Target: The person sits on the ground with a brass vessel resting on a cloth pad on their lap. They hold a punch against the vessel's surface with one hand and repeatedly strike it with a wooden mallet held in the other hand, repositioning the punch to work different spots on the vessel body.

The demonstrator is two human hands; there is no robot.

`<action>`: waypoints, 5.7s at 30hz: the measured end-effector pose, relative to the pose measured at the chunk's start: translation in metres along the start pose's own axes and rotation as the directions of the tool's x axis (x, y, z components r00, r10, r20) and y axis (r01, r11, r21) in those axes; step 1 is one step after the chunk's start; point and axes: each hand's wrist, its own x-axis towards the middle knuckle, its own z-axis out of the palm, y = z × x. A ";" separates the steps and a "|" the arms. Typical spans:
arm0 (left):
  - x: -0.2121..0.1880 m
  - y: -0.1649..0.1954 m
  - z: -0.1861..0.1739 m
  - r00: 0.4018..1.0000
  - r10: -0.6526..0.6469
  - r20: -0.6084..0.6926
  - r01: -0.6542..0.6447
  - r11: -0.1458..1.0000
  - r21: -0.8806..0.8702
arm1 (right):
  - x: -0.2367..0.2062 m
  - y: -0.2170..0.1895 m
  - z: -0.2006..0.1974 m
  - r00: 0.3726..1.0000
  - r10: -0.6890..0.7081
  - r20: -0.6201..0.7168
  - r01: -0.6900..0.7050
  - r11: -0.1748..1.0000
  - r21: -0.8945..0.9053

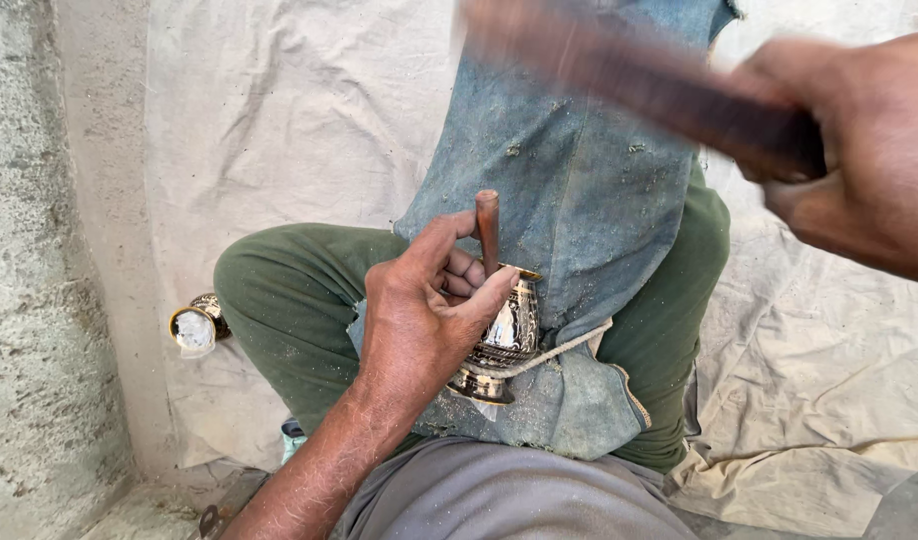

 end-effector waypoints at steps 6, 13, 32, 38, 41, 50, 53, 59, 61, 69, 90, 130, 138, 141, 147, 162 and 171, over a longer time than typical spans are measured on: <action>0.000 -0.001 0.000 0.999 0.031 -0.019 -0.030 0.999 0.043 | 0.002 0.001 -0.002 0.999 0.003 0.045 0.001 0.996 -0.084; 0.000 -0.001 0.000 1.000 0.005 -0.017 -0.005 1.000 0.009 | 0.008 -0.018 -0.014 0.938 0.013 -0.347 0.176 0.844 0.507; 0.000 -0.008 0.000 0.999 0.041 -0.020 -0.041 0.999 -0.017 | 0.013 0.004 0.007 0.989 0.022 -0.145 0.036 0.922 0.385; 0.000 -0.009 0.002 0.997 0.062 -0.041 -0.063 0.998 -0.006 | 0.022 -0.011 -0.007 0.972 0.207 0.111 -0.201 0.489 0.849; 0.002 -0.009 0.001 0.998 0.059 -0.028 -0.060 0.998 -0.027 | 0.015 -0.006 -0.013 0.994 -0.107 -0.018 0.104 0.988 -0.116; 0.000 -0.009 0.002 0.997 0.073 -0.037 -0.073 0.997 0.009 | 0.012 -0.006 -0.017 0.983 -0.153 -0.102 0.166 0.977 0.133; 0.001 -0.009 0.001 0.999 0.040 -0.016 -0.040 0.999 0.002 | 0.012 -0.006 -0.016 0.990 -0.030 0.137 0.042 0.996 -0.083; -0.001 -0.008 0.002 0.997 0.064 -0.044 -0.065 0.998 -0.021 | 0.015 -0.006 -0.004 0.935 -0.083 -0.346 0.237 0.871 0.431; -0.001 -0.008 0.002 0.997 0.063 -0.043 -0.064 0.998 -0.011 | 0.013 -0.007 -0.007 0.929 -0.091 -0.358 0.246 0.876 0.415; 0.000 -0.008 0.000 0.996 0.084 -0.035 -0.085 0.996 -0.011 | 0.009 -0.025 -0.022 0.971 0.222 -0.087 -0.149 0.849 0.507; -0.001 -0.010 0.000 0.999 0.052 -0.012 -0.053 0.996 -0.065 | 0.006 -0.008 -0.002 0.979 0.037 -0.201 0.045 0.922 0.386; 0.028 0.022 -0.012 0.892 0.174 0.417 -0.230 0.969 0.087 | -0.059 -0.014 0.078 0.935 0.292 -0.202 0.283 -0.266 0.922; 0.040 0.037 -0.011 0.810 0.152 0.566 -0.323 0.922 0.214 | -0.100 -0.028 0.151 0.911 0.383 0.149 -0.047 -0.265 0.963; 0.041 0.038 -0.012 0.802 0.150 0.578 -0.309 0.933 0.186 | -0.100 -0.030 0.136 0.896 0.427 0.120 -0.033 -0.206 0.978; 0.039 0.039 -0.013 0.765 0.256 0.591 -0.444 0.875 0.196 | -0.104 -0.004 0.119 0.836 0.454 0.307 -0.492 0.375 0.786; 0.022 0.025 -0.021 0.911 0.270 0.312 -0.290 0.957 0.019 | -0.093 -0.007 0.112 0.869 0.434 0.238 -0.360 0.224 0.906; 0.003 -0.004 -0.012 0.988 0.089 0.127 -0.070 0.986 -0.151 | -0.065 -0.002 0.078 0.918 0.377 -0.125 0.063 0.173 0.983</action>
